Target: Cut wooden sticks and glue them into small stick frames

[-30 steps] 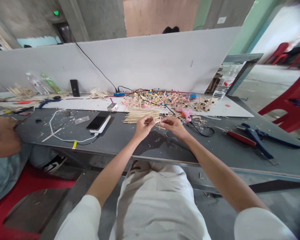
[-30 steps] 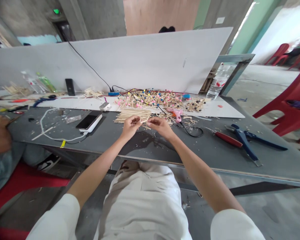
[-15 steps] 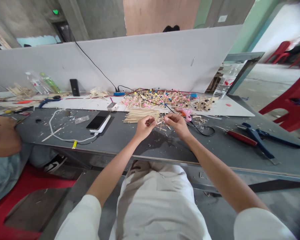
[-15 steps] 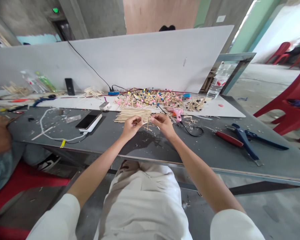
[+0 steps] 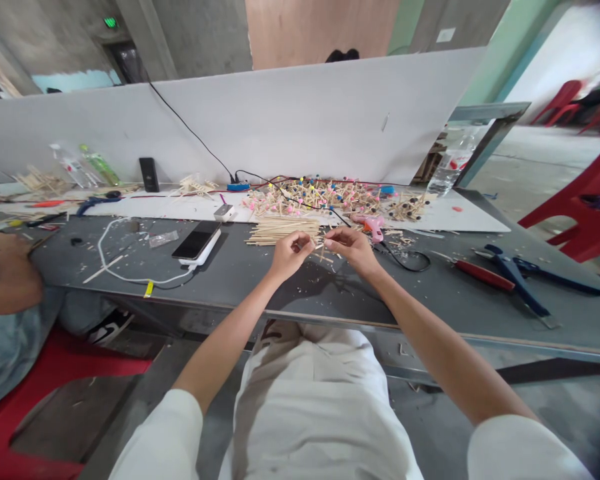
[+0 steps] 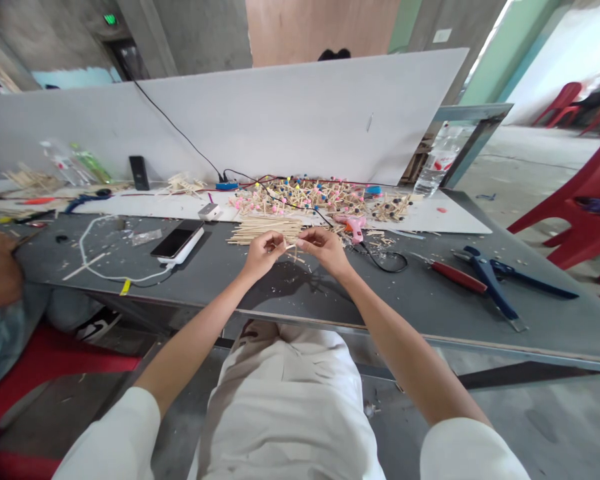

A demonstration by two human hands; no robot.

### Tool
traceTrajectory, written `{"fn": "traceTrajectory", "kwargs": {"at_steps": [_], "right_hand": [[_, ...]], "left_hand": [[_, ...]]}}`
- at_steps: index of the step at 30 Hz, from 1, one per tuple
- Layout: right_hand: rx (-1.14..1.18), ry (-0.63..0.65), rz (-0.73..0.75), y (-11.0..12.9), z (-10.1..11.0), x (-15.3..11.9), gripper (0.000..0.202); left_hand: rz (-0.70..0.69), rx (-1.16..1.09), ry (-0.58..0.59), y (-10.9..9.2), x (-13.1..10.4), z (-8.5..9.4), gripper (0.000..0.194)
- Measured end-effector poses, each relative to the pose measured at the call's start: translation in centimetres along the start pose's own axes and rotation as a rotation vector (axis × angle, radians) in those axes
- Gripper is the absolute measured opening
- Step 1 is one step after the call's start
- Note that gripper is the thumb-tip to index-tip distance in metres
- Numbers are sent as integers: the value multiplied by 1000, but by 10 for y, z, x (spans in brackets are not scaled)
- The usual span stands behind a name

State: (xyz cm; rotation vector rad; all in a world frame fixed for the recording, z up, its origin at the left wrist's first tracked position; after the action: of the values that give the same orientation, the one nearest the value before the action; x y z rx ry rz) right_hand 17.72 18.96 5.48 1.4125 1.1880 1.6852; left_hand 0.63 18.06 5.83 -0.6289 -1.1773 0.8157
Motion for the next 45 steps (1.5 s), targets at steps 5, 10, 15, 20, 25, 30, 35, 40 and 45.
{"fn": "traceTrajectory", "kwargs": {"at_steps": [5, 10, 15, 20, 25, 30, 35, 40, 45], "right_hand": [[10, 6, -11, 0, -1, 0, 36], [15, -2, 0, 2, 0, 0, 33], [-13, 15, -3, 2, -1, 0, 35], [-13, -1, 24, 3, 1, 0, 33], [-15, -4, 16, 1, 2, 0, 40], [7, -10, 19, 2, 2, 0, 46], [29, -7, 11, 3, 2, 0, 41], [11, 11, 5, 1, 1, 1, 42], [12, 13, 2, -2, 2, 2, 38]], "left_hand": [[13, -9, 3, 2, 0, 0, 33], [20, -11, 0, 3, 0, 0, 32], [13, -12, 2, 1, 0, 0, 33], [16, -18, -3, 0, 0, 0, 30], [20, -22, 8, 1, 0, -1, 31], [4, -9, 3, 0, 0, -1, 32], [10, -10, 4, 1, 0, 0, 31], [8, -23, 14, 0, 0, -1, 31], [20, -31, 19, 2, 0, -1, 32]]}}
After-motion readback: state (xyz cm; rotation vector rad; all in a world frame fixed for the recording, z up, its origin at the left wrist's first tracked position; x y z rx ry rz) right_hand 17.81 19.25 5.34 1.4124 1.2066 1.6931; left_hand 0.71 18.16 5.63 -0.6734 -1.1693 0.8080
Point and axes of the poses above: each hand's wrist, its own x-axis towards the middle knuckle, its own z-axis out of the back of the hand, y = z × x, the point moved 7 cm from there along x, towards the middle knuckle, and after that the axes turned 2 degrees about x, right-handed, at the moved point
